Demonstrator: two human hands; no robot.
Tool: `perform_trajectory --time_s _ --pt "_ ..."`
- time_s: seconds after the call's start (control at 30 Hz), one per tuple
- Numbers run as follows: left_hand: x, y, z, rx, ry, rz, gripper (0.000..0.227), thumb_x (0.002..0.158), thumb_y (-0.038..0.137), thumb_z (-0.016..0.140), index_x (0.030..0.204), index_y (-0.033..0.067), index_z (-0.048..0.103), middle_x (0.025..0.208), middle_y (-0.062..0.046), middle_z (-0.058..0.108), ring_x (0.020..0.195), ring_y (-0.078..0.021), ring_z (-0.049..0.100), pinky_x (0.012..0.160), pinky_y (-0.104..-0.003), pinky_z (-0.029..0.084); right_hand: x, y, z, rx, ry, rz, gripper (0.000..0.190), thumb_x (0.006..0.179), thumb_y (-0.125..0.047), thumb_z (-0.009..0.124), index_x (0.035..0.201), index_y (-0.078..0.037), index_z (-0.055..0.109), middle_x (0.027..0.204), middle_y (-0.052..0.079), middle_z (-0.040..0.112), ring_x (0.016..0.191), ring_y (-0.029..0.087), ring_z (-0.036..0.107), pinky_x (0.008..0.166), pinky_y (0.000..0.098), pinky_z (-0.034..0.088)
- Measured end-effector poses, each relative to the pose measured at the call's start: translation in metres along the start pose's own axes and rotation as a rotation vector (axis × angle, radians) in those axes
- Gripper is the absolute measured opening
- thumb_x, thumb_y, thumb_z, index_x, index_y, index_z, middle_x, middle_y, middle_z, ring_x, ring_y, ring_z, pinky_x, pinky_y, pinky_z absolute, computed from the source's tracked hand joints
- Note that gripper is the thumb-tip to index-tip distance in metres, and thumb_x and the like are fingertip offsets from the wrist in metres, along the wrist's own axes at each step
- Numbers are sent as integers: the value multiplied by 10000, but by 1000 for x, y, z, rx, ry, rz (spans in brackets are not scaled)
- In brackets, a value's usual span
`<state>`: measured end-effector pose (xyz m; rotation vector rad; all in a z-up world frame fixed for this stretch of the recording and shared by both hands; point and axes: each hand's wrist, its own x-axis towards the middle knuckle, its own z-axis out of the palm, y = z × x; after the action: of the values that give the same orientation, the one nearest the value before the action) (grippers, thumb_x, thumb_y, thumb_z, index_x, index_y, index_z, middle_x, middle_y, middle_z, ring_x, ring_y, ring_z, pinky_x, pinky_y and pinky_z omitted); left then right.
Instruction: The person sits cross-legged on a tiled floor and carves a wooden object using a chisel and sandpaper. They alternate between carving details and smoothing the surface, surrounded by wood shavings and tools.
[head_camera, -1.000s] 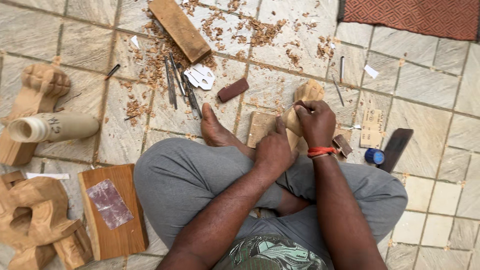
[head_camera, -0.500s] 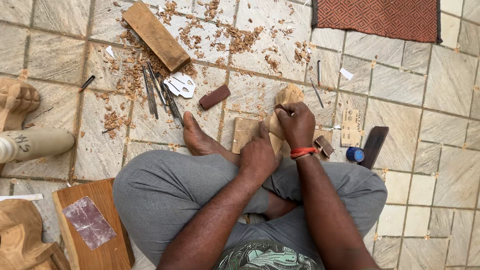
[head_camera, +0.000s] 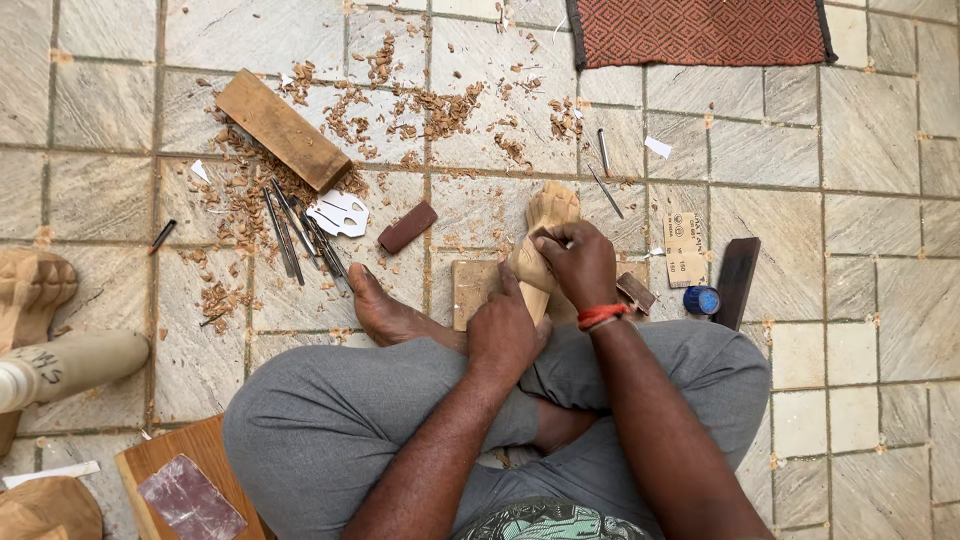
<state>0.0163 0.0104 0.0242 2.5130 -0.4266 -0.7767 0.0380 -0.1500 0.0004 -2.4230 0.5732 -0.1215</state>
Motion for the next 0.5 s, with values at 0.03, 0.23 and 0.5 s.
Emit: perform_trajectory --time_s 0.03,0.23,0.5 --pt "-1 1 1 12 -22 -6 1135 862 503 764 1583 -111 138 1000 -233 666 836 -306 739 697 -399 636 -12 7 -5 38 8 22 227 813 -264 847 918 -69 798 852 96 740 704 206 711 637 362 552" --pt "3 5 -4 2 -90 -37 1110 881 493 751 1591 -70 109 1052 -246 652 899 -317 730 724 -413 634 14 7 3 103 -51 104 204 823 -215 839 957 -69 794 892 79 757 717 175 715 626 329 582" --pt "4 6 -3 22 -95 -47 1100 889 494 739 1590 -71 106 1065 -235 653 904 -309 732 721 -414 637 3 12 -15 419 -231 189 150 854 -129 826 960 -26 800 799 86 761 629 116 657 523 260 500"
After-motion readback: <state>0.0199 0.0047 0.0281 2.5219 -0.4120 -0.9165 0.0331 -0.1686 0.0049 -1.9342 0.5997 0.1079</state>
